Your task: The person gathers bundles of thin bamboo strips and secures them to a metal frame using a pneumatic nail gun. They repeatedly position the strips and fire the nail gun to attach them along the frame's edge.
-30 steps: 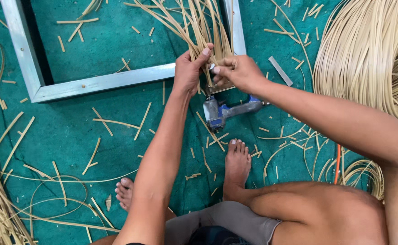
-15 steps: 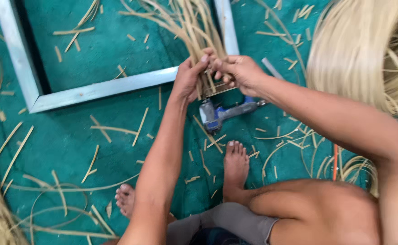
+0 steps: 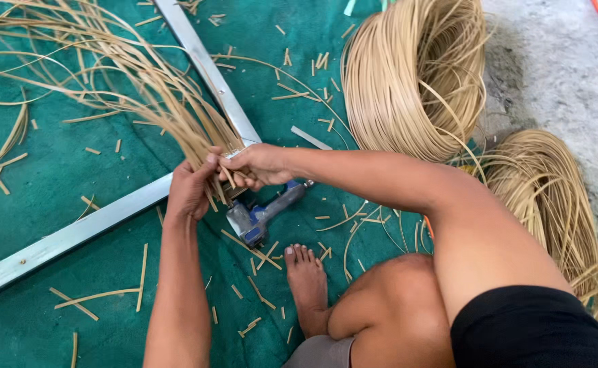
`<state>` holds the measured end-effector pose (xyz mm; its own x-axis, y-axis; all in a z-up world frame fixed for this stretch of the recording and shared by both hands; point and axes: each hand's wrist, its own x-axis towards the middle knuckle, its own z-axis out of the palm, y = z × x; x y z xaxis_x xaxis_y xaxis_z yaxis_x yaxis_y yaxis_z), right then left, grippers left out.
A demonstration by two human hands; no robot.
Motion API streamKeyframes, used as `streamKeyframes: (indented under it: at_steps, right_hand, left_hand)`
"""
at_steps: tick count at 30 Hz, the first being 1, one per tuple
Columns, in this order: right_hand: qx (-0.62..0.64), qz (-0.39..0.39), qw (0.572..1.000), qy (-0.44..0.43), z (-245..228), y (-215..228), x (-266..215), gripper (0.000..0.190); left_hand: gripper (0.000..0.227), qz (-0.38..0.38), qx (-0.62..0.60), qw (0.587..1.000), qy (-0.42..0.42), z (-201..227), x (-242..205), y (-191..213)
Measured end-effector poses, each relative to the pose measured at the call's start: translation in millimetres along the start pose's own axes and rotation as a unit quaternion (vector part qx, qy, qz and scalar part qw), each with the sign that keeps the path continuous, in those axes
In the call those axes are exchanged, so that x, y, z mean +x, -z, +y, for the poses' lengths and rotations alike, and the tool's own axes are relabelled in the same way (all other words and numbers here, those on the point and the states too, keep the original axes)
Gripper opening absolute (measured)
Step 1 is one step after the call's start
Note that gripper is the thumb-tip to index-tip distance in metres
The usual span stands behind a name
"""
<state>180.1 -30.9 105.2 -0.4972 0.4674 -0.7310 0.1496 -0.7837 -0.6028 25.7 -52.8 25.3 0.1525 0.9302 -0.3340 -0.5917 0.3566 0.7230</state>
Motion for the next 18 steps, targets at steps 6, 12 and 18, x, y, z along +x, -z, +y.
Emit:
streamKeyframes:
  at_steps: [6,12,18]
  right_hand:
    - [-0.125,0.077,0.984,0.1,28.8,25.8,43.7,0.029]
    - [-0.115,0.143,0.968,0.171,20.1,20.0,44.8,0.021]
    - [-0.072,0.192,0.947,0.245,-4.5,18.1,36.6,0.017]
  left_hand:
    - [0.02,0.087,0.086,0.985,-0.12,-5.2,16.6,14.6]
    - [0.019,0.152,0.024,0.98,-0.122,3.1,17.5,-14.0]
    - [0.03,0.137,-0.016,0.988,-0.071,7.5,10.7,-20.4]
